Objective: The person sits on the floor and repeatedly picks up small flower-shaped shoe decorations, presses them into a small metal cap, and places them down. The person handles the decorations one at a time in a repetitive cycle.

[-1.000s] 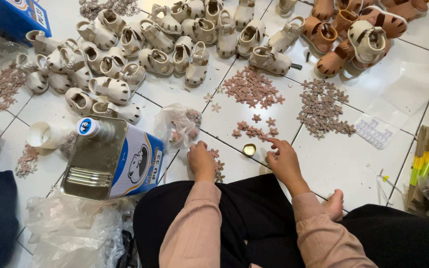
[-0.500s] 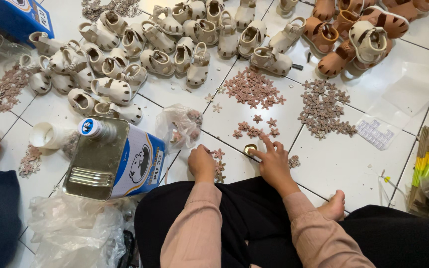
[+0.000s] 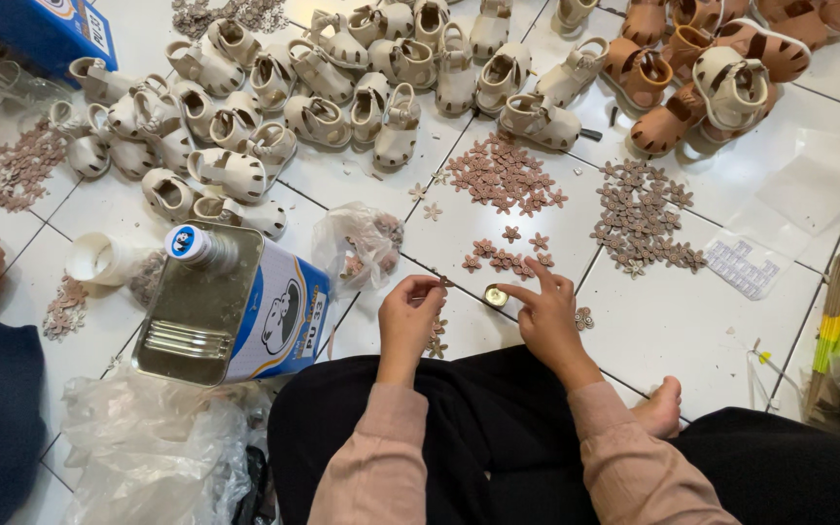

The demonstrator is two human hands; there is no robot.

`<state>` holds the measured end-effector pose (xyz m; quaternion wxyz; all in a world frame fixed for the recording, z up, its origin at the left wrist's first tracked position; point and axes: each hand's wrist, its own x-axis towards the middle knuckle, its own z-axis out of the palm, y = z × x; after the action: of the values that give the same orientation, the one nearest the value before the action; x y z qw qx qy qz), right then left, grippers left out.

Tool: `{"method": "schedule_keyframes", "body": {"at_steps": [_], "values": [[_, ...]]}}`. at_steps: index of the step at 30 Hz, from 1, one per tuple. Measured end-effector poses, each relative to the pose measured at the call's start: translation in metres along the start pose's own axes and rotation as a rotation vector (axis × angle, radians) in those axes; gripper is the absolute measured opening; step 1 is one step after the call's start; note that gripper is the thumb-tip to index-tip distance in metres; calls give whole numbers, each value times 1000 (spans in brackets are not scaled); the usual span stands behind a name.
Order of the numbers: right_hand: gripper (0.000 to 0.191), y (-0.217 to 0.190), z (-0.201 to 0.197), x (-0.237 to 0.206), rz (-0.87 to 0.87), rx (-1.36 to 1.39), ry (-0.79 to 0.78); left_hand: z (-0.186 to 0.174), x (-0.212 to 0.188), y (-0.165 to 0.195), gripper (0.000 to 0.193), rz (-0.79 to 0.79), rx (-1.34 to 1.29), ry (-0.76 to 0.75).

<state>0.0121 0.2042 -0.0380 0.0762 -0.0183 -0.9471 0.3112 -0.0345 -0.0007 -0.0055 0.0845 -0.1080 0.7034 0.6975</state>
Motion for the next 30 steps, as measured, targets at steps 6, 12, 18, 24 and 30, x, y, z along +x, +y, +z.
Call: {"method": "schedule_keyframes", "body": {"at_steps": [6,12,18,24,30], "values": [[54,1,-8,-1,-63,83,124,-27,-50,9,12,10,-292,-70],[52,-1,14,-6,-2,-154,-27,-25,-39,0,21,-32,-290,-96],[53,4,17,-4,47,-124,-15,-3,-20,-19,24,-98,-275,-131],[55,8,4,9,300,430,-14,9,-13,-24,39,-106,-313,-179],[45,-1,-24,12,206,867,-49,14,-7,-18,43,-132,-276,-110]]}}
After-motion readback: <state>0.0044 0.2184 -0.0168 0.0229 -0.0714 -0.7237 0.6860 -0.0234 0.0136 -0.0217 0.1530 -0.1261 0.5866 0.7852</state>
